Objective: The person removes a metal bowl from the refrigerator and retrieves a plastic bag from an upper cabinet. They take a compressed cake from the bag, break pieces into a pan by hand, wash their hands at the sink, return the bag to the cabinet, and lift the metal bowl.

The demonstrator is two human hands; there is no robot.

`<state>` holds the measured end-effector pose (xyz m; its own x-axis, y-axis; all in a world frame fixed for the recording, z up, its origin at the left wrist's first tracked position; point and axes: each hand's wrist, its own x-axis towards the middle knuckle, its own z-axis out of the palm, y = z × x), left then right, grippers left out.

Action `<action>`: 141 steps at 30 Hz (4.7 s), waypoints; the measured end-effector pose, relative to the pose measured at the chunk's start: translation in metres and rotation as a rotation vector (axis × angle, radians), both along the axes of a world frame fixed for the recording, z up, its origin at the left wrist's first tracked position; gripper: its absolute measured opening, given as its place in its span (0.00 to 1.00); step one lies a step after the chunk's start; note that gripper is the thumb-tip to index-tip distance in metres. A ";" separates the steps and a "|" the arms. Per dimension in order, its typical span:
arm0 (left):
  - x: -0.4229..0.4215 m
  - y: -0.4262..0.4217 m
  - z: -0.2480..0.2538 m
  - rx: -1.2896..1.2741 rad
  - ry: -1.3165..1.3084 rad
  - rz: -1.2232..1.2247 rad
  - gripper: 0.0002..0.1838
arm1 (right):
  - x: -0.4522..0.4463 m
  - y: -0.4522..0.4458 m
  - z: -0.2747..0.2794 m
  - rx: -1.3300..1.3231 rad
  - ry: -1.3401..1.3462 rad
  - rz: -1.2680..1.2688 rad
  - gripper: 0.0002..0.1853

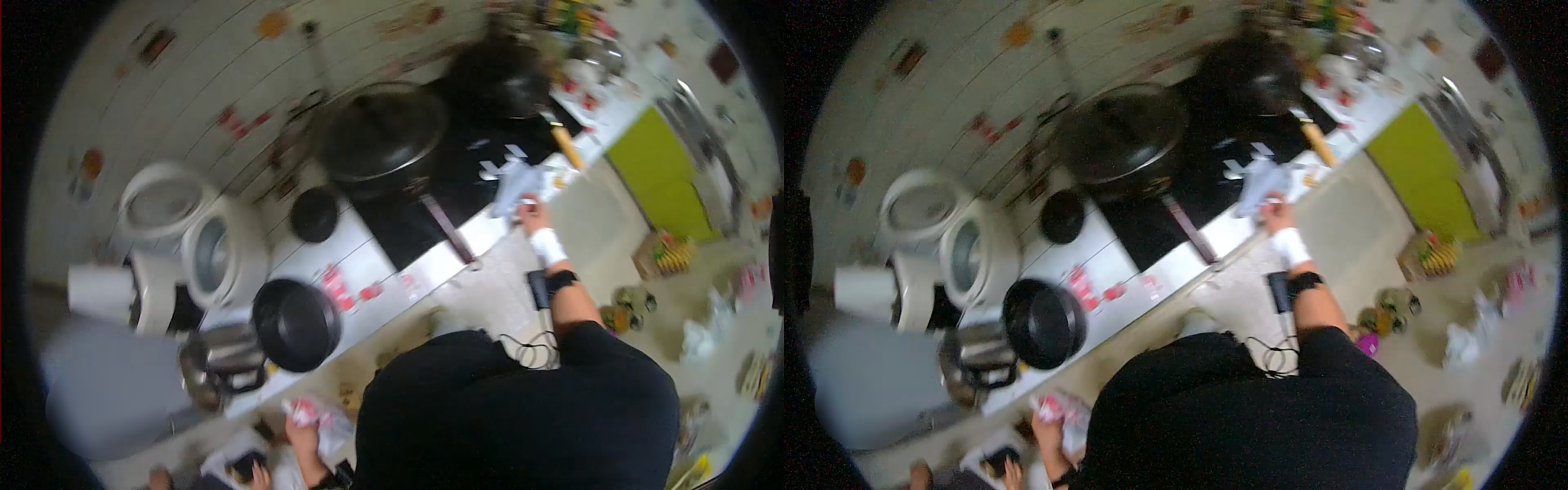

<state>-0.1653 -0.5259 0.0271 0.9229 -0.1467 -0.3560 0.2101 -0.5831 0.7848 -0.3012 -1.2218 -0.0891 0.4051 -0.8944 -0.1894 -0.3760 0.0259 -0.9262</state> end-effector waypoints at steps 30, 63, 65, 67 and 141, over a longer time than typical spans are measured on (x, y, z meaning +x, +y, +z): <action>0.071 -0.105 0.033 0.019 0.017 -0.476 0.43 | 0.190 0.291 0.138 0.764 -0.167 0.816 0.20; 0.068 -0.039 0.033 -0.090 -0.666 0.218 0.30 | 0.206 0.432 0.146 -0.611 -0.507 1.393 0.29; 0.072 -0.040 0.013 0.026 -0.724 0.208 0.33 | 0.214 0.434 0.147 -0.712 -0.518 1.377 0.29; 0.065 -0.039 -0.007 0.096 -0.791 0.206 0.35 | 0.210 0.430 0.156 -0.875 -0.479 1.479 0.29; 0.019 0.038 -0.019 -0.666 0.381 -0.649 0.31 | 0.151 0.405 0.194 0.101 -0.018 1.925 0.24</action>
<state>-0.1466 -0.4875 0.0080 0.4357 -0.8576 -0.2734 0.3122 -0.1409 0.9395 -0.1504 -0.8165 0.1051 0.6860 0.7026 -0.1889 0.0484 -0.3031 -0.9517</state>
